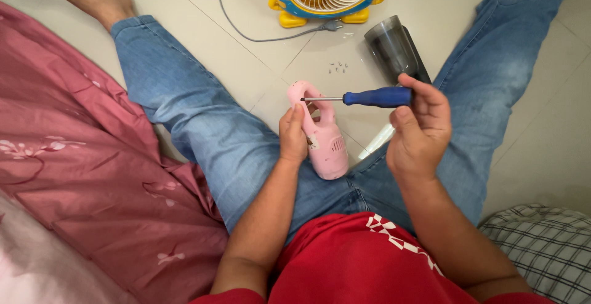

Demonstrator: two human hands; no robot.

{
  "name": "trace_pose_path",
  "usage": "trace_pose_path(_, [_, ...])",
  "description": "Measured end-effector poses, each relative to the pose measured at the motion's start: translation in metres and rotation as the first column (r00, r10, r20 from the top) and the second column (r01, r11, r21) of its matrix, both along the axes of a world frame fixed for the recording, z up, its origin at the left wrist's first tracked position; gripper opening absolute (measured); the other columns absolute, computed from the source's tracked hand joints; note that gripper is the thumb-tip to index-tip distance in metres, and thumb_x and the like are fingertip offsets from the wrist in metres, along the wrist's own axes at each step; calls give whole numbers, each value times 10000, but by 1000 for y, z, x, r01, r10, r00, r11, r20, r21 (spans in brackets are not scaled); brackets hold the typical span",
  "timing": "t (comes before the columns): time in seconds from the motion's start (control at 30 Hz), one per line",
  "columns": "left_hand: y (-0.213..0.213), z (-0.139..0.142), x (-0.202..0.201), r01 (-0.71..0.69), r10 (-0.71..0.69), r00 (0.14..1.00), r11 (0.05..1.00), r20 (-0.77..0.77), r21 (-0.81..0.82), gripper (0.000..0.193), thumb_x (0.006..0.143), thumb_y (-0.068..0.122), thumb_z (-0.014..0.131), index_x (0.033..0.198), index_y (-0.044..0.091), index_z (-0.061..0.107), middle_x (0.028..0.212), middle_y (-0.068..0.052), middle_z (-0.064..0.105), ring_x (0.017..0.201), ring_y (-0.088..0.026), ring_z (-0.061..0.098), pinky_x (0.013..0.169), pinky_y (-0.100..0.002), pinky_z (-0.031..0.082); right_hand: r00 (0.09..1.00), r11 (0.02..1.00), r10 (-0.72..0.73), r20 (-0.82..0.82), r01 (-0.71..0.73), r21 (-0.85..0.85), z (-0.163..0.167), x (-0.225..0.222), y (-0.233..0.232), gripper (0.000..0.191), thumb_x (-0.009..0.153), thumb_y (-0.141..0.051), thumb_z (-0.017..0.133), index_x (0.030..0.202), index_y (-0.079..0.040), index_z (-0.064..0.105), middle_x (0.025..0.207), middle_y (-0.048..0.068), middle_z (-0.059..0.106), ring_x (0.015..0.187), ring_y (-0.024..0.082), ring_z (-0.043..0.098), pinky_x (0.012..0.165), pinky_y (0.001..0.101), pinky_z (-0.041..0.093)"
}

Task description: The person lies on the floor and uses a screwdriver to unscrew screws from the casing of a pink handheld vacuum cleaner, removing small screws and setting them on the floor while turning the vacuum to reach different sides.

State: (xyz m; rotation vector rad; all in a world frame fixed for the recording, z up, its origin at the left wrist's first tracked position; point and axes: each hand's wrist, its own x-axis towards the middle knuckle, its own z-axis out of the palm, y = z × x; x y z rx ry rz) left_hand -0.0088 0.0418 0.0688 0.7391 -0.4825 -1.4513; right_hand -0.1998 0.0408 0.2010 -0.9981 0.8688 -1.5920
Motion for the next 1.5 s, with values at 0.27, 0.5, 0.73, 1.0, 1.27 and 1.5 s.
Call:
trace_pose_path(0.27, [-1, -5, -1, 7, -6, 1000, 1000, 8, -17, 580, 1097, 409, 479, 1354, -106, 549, 1292, -217, 644, 1164, -295, 654, 1005, -432, 560, 996, 999, -1, 91, -2, 33, -6, 4, 0, 259, 1096, -14, 674, 1339, 4, 585, 1388, 137, 586, 937, 124, 605, 703, 256, 494])
trace_pose_path(0.5, [-2, -7, 1, -10, 11, 999, 1000, -39, 12, 596, 1091, 409, 472, 1382, -110, 507, 1285, -232, 639, 1134, -321, 662, 959, -454, 579, 984, 1000, -16, -176, 16, 1, 4, 4, -3, 405, 1047, 56, 647, 1433, 6, 535, 1380, 139, 643, 1111, 165, 647, 942, 292, 570])
trace_pose_path(0.73, [-2, -2, 7, 65, -62, 977, 998, -206, 7, 648, 1091, 438, 412, 1440, -106, 448, 1434, -249, 566, 1243, -370, 619, 1030, -495, 571, 998, 994, -63, 13, 64, -91, -7, -26, -13, 311, 1124, 48, 577, 1426, -17, 545, 1285, 140, 641, 1061, 185, 653, 903, 320, 573])
trace_pose_path(1.0, [-7, -7, 13, 143, -206, 865, 975, -457, -169, 522, 1116, 497, 395, 1017, 26, 595, 1498, -307, 530, 1303, -433, 596, 981, -597, 563, 945, 866, -293, 143, 199, 458, -108, -93, -56, 210, 1097, -116, 555, 1301, -69, 565, 1170, 103, 659, 813, 176, 611, 741, 332, 592])
trace_pose_path(1.27, [-8, -13, 14, 153, -174, 877, 985, -449, -83, 606, 1089, 521, 390, 726, 55, 525, 1463, -314, 533, 1267, -444, 605, 920, -605, 566, 955, 697, -298, -14, 227, 681, -158, -80, -52, 207, 1055, -113, 580, 1253, -68, 620, 1077, 80, 688, 709, 141, 561, 681, 316, 602])
trace_pose_path(1.5, [-8, -10, 18, 123, -138, 888, 990, -439, -64, 609, 1102, 511, 374, 717, 61, 517, 1452, -319, 552, 1242, -446, 623, 908, -602, 570, 956, 661, -287, -53, 238, 712, -150, -62, -56, 201, 1035, -116, 586, 1228, -64, 612, 1048, 71, 675, 691, 122, 540, 701, 317, 616])
